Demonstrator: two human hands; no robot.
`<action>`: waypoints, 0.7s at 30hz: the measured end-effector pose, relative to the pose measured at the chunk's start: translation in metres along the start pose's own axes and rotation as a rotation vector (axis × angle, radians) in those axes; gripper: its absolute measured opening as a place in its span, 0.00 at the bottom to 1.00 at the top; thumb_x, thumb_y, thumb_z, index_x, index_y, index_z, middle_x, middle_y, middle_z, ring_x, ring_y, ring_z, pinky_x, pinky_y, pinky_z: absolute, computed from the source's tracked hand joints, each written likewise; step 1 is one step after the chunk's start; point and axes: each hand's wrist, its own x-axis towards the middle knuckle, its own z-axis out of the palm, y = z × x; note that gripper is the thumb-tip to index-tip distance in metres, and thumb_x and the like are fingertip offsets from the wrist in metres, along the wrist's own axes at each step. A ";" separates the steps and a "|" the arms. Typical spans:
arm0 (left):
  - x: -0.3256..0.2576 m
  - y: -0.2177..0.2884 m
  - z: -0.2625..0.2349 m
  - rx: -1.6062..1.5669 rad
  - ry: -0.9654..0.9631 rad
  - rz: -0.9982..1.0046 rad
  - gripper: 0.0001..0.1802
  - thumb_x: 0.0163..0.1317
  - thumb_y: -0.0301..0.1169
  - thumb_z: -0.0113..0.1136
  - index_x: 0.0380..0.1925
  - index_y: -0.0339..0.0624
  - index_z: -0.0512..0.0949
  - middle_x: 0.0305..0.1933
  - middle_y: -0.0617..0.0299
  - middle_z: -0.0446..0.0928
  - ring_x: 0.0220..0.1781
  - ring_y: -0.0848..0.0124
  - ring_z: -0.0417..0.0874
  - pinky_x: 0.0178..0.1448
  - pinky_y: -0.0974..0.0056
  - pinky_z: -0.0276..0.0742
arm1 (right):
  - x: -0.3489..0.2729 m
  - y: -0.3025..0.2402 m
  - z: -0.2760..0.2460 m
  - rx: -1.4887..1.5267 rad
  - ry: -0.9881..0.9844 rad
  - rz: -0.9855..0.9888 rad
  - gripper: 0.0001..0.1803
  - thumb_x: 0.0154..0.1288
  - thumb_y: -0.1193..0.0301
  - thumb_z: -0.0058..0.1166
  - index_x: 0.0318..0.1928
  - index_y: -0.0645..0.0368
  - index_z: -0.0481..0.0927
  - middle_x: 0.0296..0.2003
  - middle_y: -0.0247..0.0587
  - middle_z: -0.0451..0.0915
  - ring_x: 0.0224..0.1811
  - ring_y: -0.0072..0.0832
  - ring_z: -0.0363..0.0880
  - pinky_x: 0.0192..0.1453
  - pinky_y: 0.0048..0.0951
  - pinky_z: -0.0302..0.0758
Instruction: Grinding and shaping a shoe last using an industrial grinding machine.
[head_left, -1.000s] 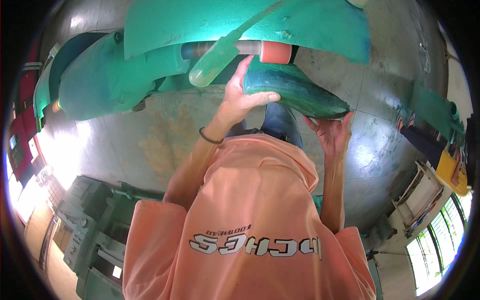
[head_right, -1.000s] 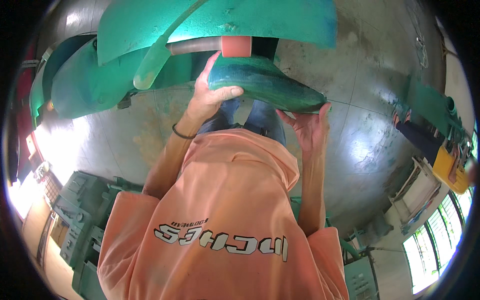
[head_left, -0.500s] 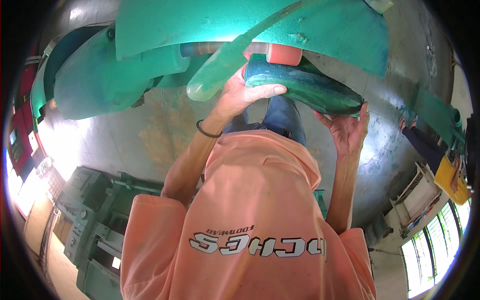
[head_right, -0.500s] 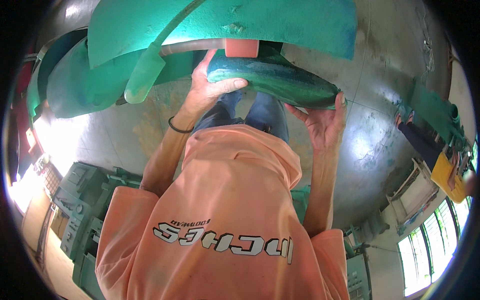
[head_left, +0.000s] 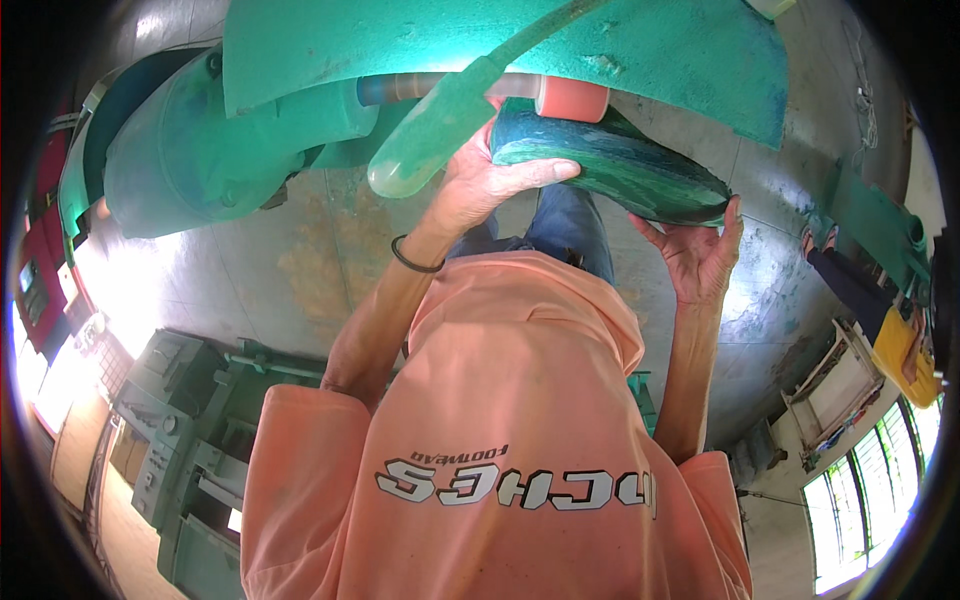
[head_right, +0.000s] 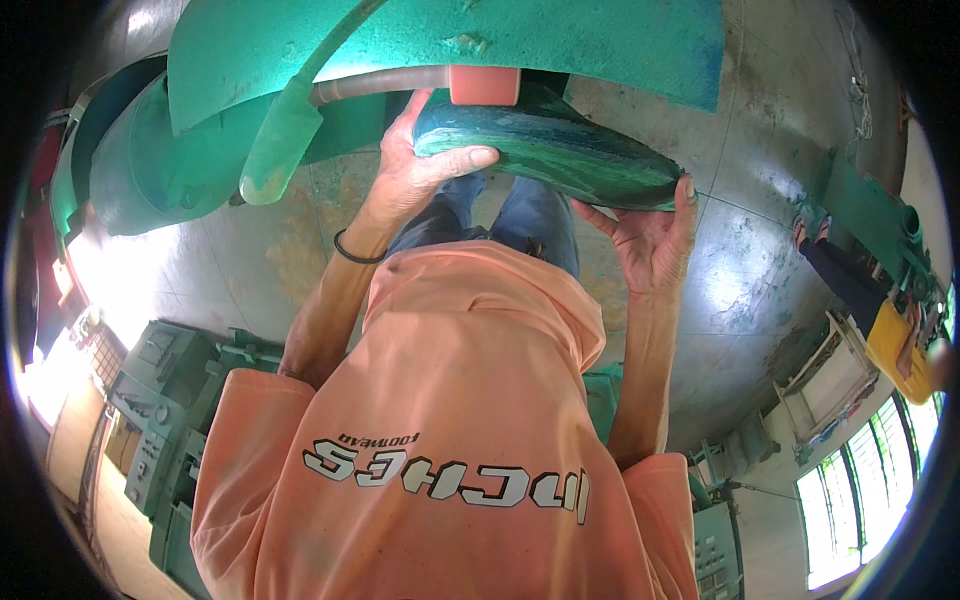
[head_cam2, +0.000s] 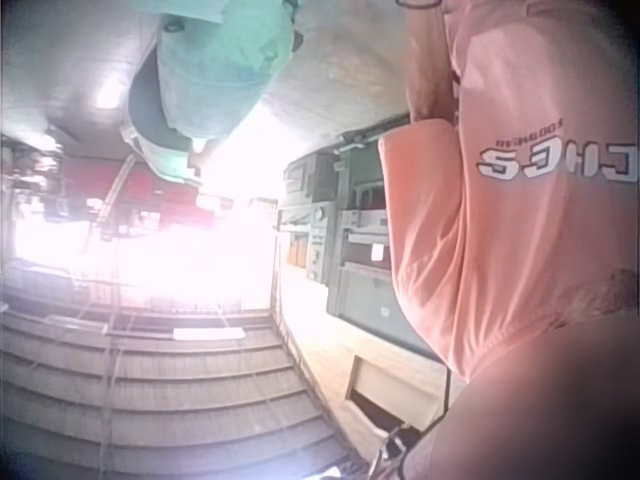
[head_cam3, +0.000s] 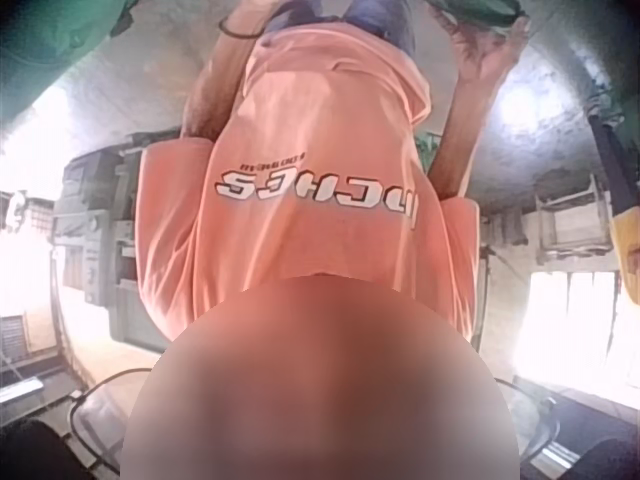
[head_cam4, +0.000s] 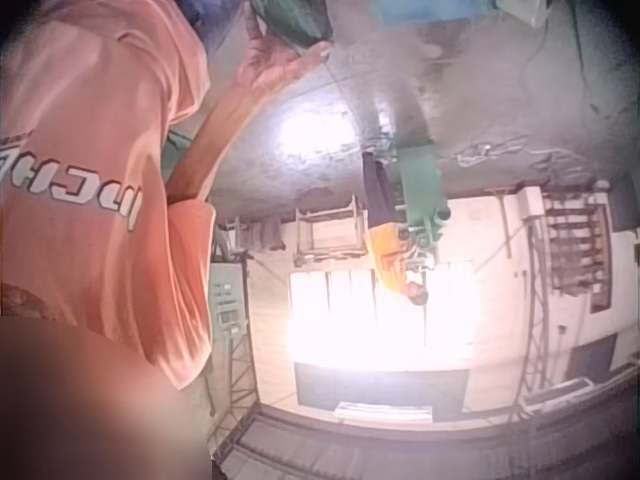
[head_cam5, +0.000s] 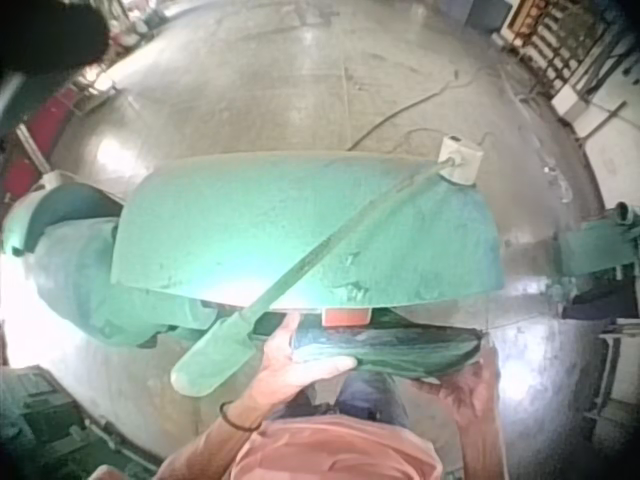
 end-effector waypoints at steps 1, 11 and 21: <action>0.000 0.001 0.001 -0.004 -0.001 -0.012 0.39 0.49 0.22 0.81 0.60 0.34 0.70 0.52 0.58 0.83 0.53 0.71 0.84 0.58 0.66 0.81 | 0.000 0.000 -0.001 0.015 -0.004 0.001 0.40 0.68 0.42 0.58 0.65 0.62 0.68 0.66 0.61 0.68 0.69 0.58 0.68 0.61 0.68 0.79; -0.008 0.010 0.006 -0.054 -0.049 0.055 0.35 0.50 0.30 0.82 0.57 0.36 0.76 0.50 0.64 0.85 0.52 0.76 0.83 0.60 0.67 0.78 | -0.002 -0.005 0.002 -0.082 -0.012 0.032 0.48 0.67 0.37 0.53 0.72 0.60 0.61 0.71 0.59 0.63 0.73 0.54 0.64 0.67 0.65 0.74; -0.003 -0.006 0.005 -0.024 0.024 0.049 0.42 0.48 0.25 0.83 0.62 0.36 0.69 0.52 0.60 0.82 0.52 0.73 0.83 0.59 0.66 0.80 | -0.004 -0.006 0.001 -0.118 0.027 0.025 0.49 0.66 0.36 0.54 0.73 0.60 0.59 0.71 0.60 0.62 0.73 0.53 0.63 0.66 0.63 0.76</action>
